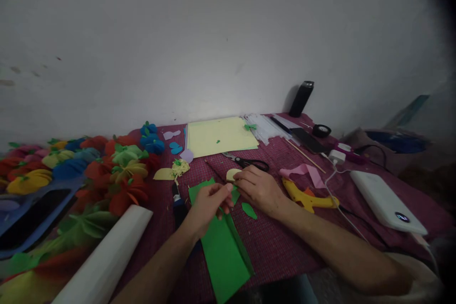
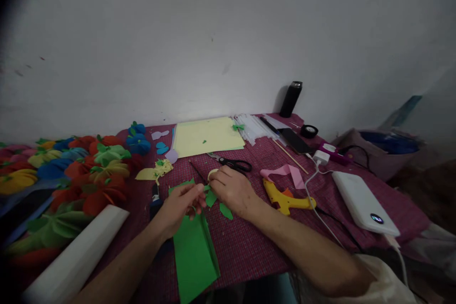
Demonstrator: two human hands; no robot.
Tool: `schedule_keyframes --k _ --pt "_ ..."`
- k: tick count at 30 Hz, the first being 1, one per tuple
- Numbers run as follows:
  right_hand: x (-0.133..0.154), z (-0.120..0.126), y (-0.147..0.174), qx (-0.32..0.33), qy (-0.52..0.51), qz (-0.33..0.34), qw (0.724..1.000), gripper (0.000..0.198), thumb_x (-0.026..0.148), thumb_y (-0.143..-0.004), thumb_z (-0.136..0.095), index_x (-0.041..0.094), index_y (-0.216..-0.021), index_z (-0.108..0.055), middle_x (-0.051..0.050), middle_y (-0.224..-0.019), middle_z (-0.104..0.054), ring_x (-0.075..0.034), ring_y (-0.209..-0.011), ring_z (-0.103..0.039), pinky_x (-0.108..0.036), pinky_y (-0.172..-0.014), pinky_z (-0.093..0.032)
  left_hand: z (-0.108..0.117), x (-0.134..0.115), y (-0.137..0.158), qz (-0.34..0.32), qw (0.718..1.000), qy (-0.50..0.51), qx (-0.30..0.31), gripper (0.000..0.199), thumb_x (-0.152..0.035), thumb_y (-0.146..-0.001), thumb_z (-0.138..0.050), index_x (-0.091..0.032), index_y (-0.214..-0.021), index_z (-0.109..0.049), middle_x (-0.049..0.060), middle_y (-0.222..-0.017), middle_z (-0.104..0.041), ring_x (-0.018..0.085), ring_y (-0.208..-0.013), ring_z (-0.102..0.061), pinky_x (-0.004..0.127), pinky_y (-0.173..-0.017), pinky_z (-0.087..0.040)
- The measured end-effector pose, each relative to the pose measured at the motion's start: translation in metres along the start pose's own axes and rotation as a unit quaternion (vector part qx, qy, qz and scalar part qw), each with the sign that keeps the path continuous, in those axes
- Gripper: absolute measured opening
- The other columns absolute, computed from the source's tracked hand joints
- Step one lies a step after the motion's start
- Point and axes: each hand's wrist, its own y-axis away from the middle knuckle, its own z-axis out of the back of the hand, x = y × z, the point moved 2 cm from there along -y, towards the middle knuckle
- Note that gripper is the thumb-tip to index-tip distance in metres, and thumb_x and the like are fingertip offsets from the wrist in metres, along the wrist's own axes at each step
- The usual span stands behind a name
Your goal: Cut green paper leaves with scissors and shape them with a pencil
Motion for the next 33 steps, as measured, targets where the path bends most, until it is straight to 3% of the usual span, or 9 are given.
schedule_keyframes --k 3,5,7,9,11,13,17,23,33 --pt "0.002 0.001 -0.001 0.003 -0.041 -0.002 0.999 0.017 0.015 -0.088 -0.051 0.015 -0.099 -0.063 -0.010 -0.101 -0.066 -0.022 -0.096 -0.055 -0.038 -0.084 -0.048 0.000 0.001 0.000 -0.011 1.000 -0.005 -0.001 0.026 -0.040 -0.070 -0.064 -0.016 -0.065 -0.055 0.001 -0.058 -0.060 0.012 -0.052 -0.055 0.020 -0.043 -0.037" --pt "-0.003 0.005 -0.002 -0.013 -0.125 -0.079 0.989 0.027 0.016 -0.086 -0.052 0.018 -0.112 -0.059 -0.011 -0.109 -0.064 -0.022 -0.102 -0.056 -0.040 -0.087 -0.047 0.004 0.000 -0.002 -0.039 0.999 -0.028 -0.014 0.022 -0.036 -0.071 -0.063 -0.016 -0.065 -0.056 0.000 -0.057 -0.060 0.012 -0.053 -0.054 0.020 -0.045 -0.038" --pt "-0.011 0.009 -0.001 -0.034 -0.254 -0.208 0.944 0.031 0.020 -0.086 -0.051 0.020 -0.117 -0.055 -0.011 -0.111 -0.064 -0.020 -0.098 -0.059 -0.038 -0.083 -0.049 0.008 -0.002 -0.003 -0.071 0.996 -0.052 -0.022 0.021 -0.036 -0.072 -0.061 -0.017 -0.065 -0.056 0.000 -0.057 -0.059 0.012 -0.052 -0.053 0.021 -0.047 -0.038" --pt "-0.017 0.009 0.000 -0.027 -0.378 -0.317 0.869 0.026 0.027 -0.087 -0.051 0.019 -0.111 -0.058 -0.009 -0.103 -0.067 -0.017 -0.085 -0.063 -0.032 -0.074 -0.051 0.009 -0.003 -0.003 -0.090 0.994 -0.066 -0.016 0.020 -0.035 -0.073 -0.061 -0.017 -0.065 -0.056 -0.001 -0.057 -0.059 0.012 -0.052 -0.052 0.021 -0.048 -0.037" --pt "-0.016 0.007 0.001 0.006 -0.460 -0.358 0.813 0.023 0.032 -0.083 -0.058 0.017 -0.099 -0.062 -0.005 -0.087 -0.069 -0.014 -0.072 -0.062 -0.027 -0.064 -0.050 0.008 -0.004 -0.002 -0.087 0.994 -0.073 -0.003 0.017 -0.032 -0.072 -0.062 -0.017 -0.066 -0.057 -0.002 -0.057 -0.059 0.012 -0.052 -0.053 0.021 -0.048 -0.037" --pt "-0.013 0.002 0.001 0.041 -0.498 -0.363 0.787 0.021 0.034 -0.077 -0.064 0.016 -0.087 -0.064 0.000 -0.071 -0.065 -0.011 -0.059 -0.058 -0.023 -0.057 -0.046 0.006 -0.004 -0.001 -0.078 0.994 -0.076 0.006 0.014 -0.030 -0.071 -0.062 -0.017 -0.068 -0.058 -0.002 -0.056 -0.059 0.012 -0.051 -0.053 0.021 -0.048 -0.036" --pt "-0.005 -0.004 0.003 0.060 -0.524 -0.383 0.759 0.018 0.033 -0.074 -0.065 0.015 -0.074 -0.061 0.003 -0.060 -0.059 -0.008 -0.049 -0.053 -0.020 -0.050 -0.043 0.004 -0.007 0.000 -0.097 0.993 -0.060 -0.014 0.013 -0.029 -0.072 -0.061 -0.017 -0.070 -0.057 -0.002 -0.057 -0.060 0.012 -0.053 -0.053 0.021 -0.049 -0.036" --pt "0.000 -0.001 0.003 0.029 -0.516 -0.387 0.763 0.016 0.029 -0.074 -0.066 0.016 -0.077 -0.059 0.002 -0.062 -0.063 -0.010 -0.054 -0.059 -0.021 -0.053 -0.046 0.001 -0.011 0.003 -0.134 0.991 -0.022 -0.017 0.013 -0.025 -0.073 -0.061 -0.018 -0.069 -0.052 -0.003 -0.057 -0.059 0.010 -0.052 -0.053 0.020 -0.049 -0.036" --pt "-0.004 0.001 0.003 0.041 -0.605 -0.350 0.714 0.018 0.031 -0.080 -0.064 0.015 -0.088 -0.062 0.000 -0.071 -0.068 -0.009 -0.059 -0.065 -0.017 -0.051 -0.048 0.000 -0.010 0.006 -0.169 0.985 0.019 0.004 0.012 -0.026 -0.077 -0.064 -0.017 -0.082 -0.057 -0.002 -0.064 -0.060 0.011 -0.056 -0.055 0.020 -0.050 -0.039"
